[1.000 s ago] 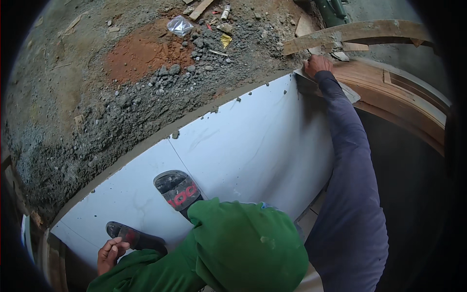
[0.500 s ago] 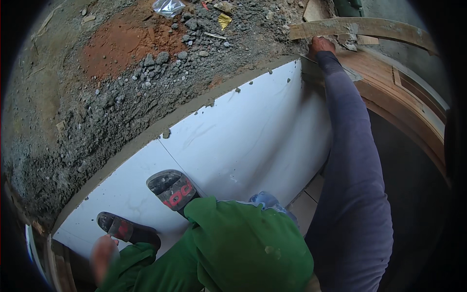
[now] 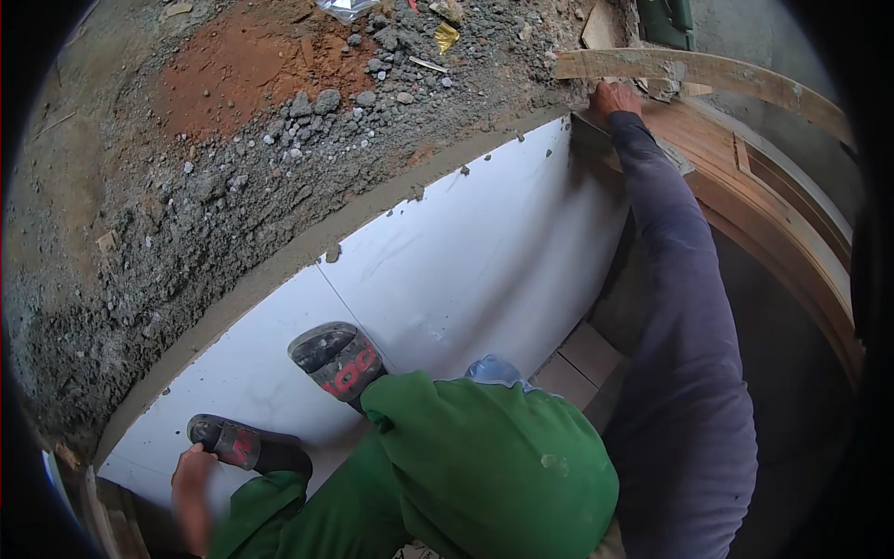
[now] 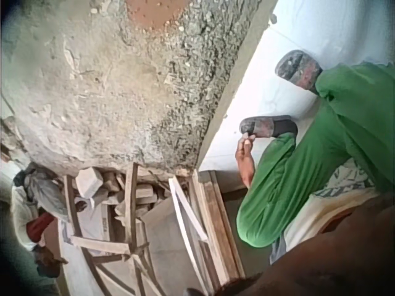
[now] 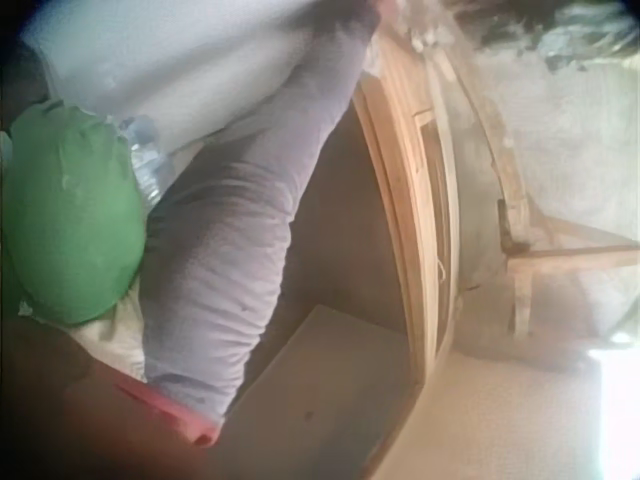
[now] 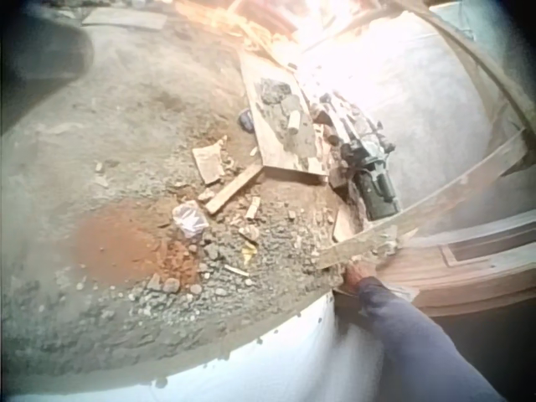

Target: The person smooths cement along the edge of a floor tile using a wooden trowel and presses the tile into position.

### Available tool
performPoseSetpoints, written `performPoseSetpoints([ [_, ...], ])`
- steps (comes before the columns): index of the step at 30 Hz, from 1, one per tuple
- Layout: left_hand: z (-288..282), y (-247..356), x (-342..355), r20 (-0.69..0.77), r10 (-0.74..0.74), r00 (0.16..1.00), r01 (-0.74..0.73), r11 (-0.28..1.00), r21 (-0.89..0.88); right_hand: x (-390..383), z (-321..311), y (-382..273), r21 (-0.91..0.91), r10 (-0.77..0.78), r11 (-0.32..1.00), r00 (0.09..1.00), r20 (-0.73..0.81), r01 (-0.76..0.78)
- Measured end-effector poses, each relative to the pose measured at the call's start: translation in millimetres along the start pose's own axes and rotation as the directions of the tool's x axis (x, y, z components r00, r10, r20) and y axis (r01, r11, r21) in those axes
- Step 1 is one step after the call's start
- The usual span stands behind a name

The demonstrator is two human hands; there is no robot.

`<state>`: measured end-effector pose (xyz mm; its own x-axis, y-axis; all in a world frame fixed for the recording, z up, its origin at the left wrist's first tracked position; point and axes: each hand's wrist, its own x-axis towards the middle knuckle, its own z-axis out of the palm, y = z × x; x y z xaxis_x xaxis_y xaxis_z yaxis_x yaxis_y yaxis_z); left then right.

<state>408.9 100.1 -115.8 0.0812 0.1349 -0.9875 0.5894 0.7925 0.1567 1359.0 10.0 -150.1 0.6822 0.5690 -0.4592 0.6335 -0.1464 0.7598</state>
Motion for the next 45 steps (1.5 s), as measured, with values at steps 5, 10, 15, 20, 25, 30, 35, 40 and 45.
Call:
performPoseSetpoints([
  [5,-13.4,-5.5,14.3,-0.020,0.002,1.000,-0.001,1.000,0.015,18.1,13.1,0.1,-0.030,0.055,0.998,0.998,-0.002,-0.055],
  [10,-24.7,-13.6,13.5,-0.015,-0.026,1.000,0.026,0.999,0.030,12.8,26.6,-24.6,-0.028,0.045,0.999,0.998,-0.038,-0.046],
  [15,-26.6,-27.3,30.7,0.022,0.021,1.000,-0.020,1.000,-0.019,18.8,25.4,-36.3,0.031,0.041,0.999,0.998,-0.049,-0.040],
  [20,-20.5,-20.2,35.6,0.008,0.024,1.000,-0.024,1.000,0.010,0.2,4.4,-50.3,0.085,0.075,0.993,0.991,0.111,-0.085],
  [25,-25.1,-26.5,33.0,-0.016,0.042,0.999,-0.042,0.999,0.000,-6.7,0.4,-72.4,0.197,0.084,0.975,0.991,0.102,-0.103],
  [30,-24.0,-23.7,41.7,-0.019,0.089,0.996,-0.090,0.994,-0.060,-51.5,-49.3,-82.3,0.161,0.052,0.985,0.993,0.107,-0.068],
  [35,-41.3,-19.5,35.2,-0.028,0.117,0.993,-0.118,0.993,-0.009,-65.1,-64.1,-78.7,0.202,-0.047,0.978,0.999,-0.026,0.052],
  [40,-68.6,-12.7,40.1,-0.058,0.148,0.987,-0.144,0.987,0.068,-34.1,-29.9,-54.9,0.087,0.101,0.991,0.995,-0.015,-0.099],
  [45,-90.8,0.6,38.5,-0.079,0.199,0.977,-0.179,0.962,0.208,-18.2,0.4,-49.3,0.071,0.126,0.990,0.992,-0.009,-0.125],
])
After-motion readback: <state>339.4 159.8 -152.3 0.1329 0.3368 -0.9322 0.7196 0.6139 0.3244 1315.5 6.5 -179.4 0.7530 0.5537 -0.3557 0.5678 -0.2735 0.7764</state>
